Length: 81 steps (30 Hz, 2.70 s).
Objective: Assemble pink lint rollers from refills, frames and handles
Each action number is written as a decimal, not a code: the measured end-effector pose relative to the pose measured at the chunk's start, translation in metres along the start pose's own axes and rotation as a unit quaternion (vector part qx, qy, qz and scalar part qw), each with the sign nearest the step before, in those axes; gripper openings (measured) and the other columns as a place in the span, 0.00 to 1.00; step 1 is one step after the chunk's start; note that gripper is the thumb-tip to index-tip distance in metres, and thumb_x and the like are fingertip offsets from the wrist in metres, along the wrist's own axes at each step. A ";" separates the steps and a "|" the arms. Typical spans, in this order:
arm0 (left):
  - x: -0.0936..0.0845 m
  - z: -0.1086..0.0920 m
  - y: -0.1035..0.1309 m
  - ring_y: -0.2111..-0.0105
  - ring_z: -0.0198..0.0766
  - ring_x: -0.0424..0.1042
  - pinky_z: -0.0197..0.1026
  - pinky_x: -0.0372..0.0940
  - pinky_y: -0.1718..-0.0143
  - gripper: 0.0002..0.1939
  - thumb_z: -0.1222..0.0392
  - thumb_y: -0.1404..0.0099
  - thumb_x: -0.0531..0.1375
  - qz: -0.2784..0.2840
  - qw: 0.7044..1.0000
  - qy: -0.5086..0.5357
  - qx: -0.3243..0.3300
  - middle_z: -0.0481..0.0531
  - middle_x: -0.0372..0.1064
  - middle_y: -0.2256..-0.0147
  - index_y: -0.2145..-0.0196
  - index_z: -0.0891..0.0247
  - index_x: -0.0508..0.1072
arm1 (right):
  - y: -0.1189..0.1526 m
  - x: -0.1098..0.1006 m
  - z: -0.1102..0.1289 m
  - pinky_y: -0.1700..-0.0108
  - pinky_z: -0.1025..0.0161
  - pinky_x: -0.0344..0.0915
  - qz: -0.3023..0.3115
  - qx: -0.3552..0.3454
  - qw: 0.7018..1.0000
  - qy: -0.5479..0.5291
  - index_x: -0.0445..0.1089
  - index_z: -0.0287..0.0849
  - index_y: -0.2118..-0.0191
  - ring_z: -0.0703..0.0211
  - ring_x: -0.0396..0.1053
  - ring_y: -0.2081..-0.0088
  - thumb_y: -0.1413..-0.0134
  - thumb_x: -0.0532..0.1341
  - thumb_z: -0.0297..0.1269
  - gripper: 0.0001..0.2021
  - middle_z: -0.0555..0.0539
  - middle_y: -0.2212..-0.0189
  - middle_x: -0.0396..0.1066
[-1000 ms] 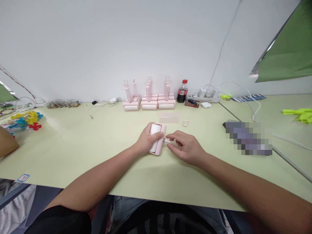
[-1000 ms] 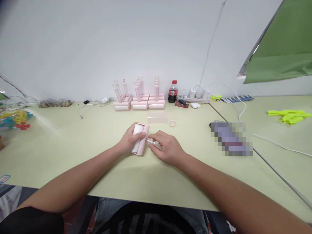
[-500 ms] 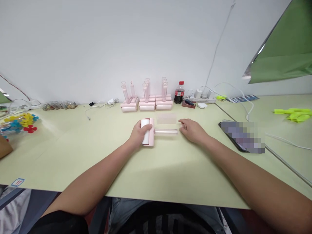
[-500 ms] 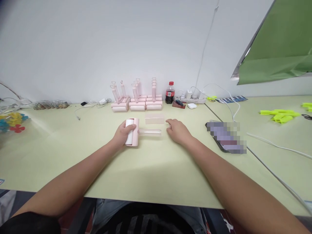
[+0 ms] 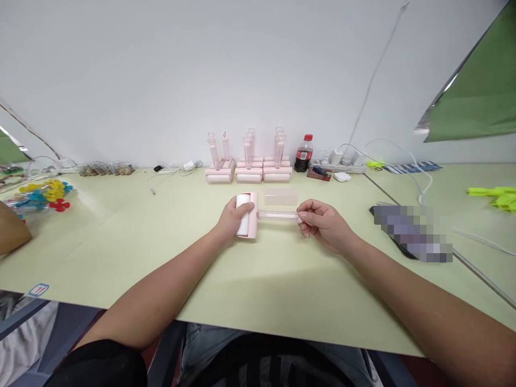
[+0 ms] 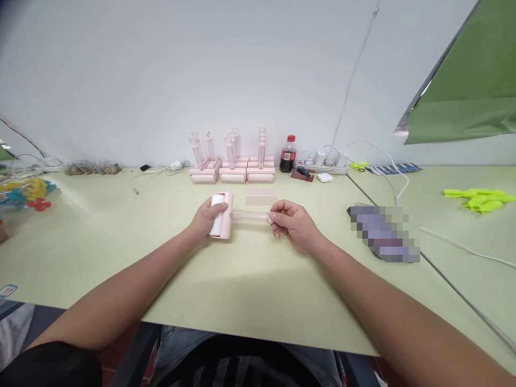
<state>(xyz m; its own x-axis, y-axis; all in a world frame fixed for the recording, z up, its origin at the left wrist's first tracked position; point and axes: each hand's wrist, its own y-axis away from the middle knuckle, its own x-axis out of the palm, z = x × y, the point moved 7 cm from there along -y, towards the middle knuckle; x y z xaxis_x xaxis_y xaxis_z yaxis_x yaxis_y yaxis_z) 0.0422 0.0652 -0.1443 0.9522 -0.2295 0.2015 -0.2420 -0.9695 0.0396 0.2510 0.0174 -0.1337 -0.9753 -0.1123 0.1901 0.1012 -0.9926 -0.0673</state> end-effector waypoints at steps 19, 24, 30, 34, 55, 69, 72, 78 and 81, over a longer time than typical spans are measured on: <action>0.018 0.002 0.012 0.75 0.36 0.68 0.38 0.64 0.71 0.23 0.51 0.47 0.66 0.053 0.998 -0.036 -0.011 0.48 0.70 0.72 0.58 0.63 0.65 | 0.016 0.030 -0.005 0.77 0.61 0.59 0.130 0.079 0.979 -0.134 0.68 0.47 0.62 0.61 0.61 0.79 0.38 0.44 0.60 0.25 0.47 0.69 0.70; 0.019 0.003 0.014 0.75 0.36 0.68 0.38 0.65 0.71 0.22 0.52 0.47 0.65 0.046 0.998 -0.039 -0.013 0.47 0.70 0.73 0.58 0.62 0.64 | 0.018 0.034 -0.007 0.78 0.65 0.50 0.129 0.103 0.965 -0.202 0.69 0.46 0.68 0.65 0.54 0.80 0.43 0.54 0.60 0.22 0.51 0.75 0.63; 0.021 0.003 0.016 0.76 0.36 0.69 0.38 0.64 0.72 0.22 0.53 0.46 0.65 0.051 0.998 -0.041 -0.018 0.47 0.71 0.73 0.57 0.62 0.64 | 0.019 0.032 -0.012 0.82 0.69 0.44 0.114 0.107 0.965 -0.212 0.66 0.44 0.73 0.68 0.51 0.83 0.50 0.63 0.60 0.21 0.55 0.79 0.57; 0.019 0.003 0.013 0.76 0.35 0.68 0.38 0.64 0.73 0.22 0.53 0.47 0.65 0.046 0.998 -0.043 -0.018 0.47 0.70 0.73 0.57 0.62 0.64 | 0.020 0.032 -0.012 0.84 0.69 0.49 0.097 0.097 0.970 -0.201 0.67 0.44 0.71 0.67 0.56 0.83 0.51 0.66 0.56 0.18 0.55 0.79 0.60; -0.006 -0.002 -0.002 0.72 0.38 0.70 0.39 0.65 0.72 0.21 0.51 0.47 0.65 -0.033 0.996 -0.074 0.038 0.48 0.69 0.70 0.59 0.61 0.66 | 0.005 -0.002 -0.004 0.79 0.65 0.61 0.000 0.018 0.976 0.219 0.62 0.43 0.76 0.65 0.60 0.85 0.45 0.57 0.63 0.25 0.56 0.86 0.60; 0.004 0.005 0.000 0.68 0.41 0.74 0.42 0.69 0.67 0.22 0.49 0.45 0.66 0.032 0.999 0.005 -0.028 0.51 0.74 0.68 0.57 0.61 0.64 | -0.003 -0.011 -0.004 0.79 0.64 0.62 -0.004 0.033 0.999 0.018 0.72 0.39 0.61 0.64 0.62 0.81 0.50 0.63 0.61 0.26 0.50 0.79 0.69; 0.000 0.001 0.000 0.72 0.39 0.73 0.42 0.69 0.68 0.22 0.50 0.46 0.66 -0.002 1.000 -0.003 -0.014 0.50 0.73 0.69 0.58 0.61 0.64 | -0.003 -0.011 -0.003 0.79 0.64 0.62 -0.010 0.015 0.996 0.089 0.72 0.39 0.63 0.64 0.62 0.82 0.54 0.64 0.63 0.28 0.50 0.80 0.70; -0.002 -0.002 0.000 0.72 0.39 0.72 0.40 0.67 0.71 0.20 0.51 0.46 0.65 -0.003 1.000 -0.020 -0.016 0.50 0.72 0.70 0.60 0.61 0.65 | 0.002 -0.007 0.003 0.79 0.64 0.63 -0.017 -0.024 0.990 0.136 0.73 0.38 0.61 0.64 0.63 0.82 0.52 0.62 0.63 0.29 0.51 0.80 0.69; -0.004 -0.002 -0.001 0.72 0.40 0.73 0.40 0.67 0.72 0.21 0.51 0.46 0.65 -0.011 0.999 -0.031 0.004 0.49 0.71 0.70 0.59 0.61 0.65 | 0.002 -0.008 0.002 0.79 0.65 0.62 -0.029 -0.011 0.991 0.129 0.72 0.37 0.57 0.65 0.63 0.82 0.50 0.63 0.59 0.27 0.52 0.81 0.68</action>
<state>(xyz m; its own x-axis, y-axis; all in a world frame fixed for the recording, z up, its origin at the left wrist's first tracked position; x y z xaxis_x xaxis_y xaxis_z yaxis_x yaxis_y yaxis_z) 0.0381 0.0670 -0.1432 0.9669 -0.2132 0.1398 -0.2201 -0.9748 0.0355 0.2595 0.0160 -0.1336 -0.9974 -0.0375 -0.0622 0.0427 -0.9955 -0.0846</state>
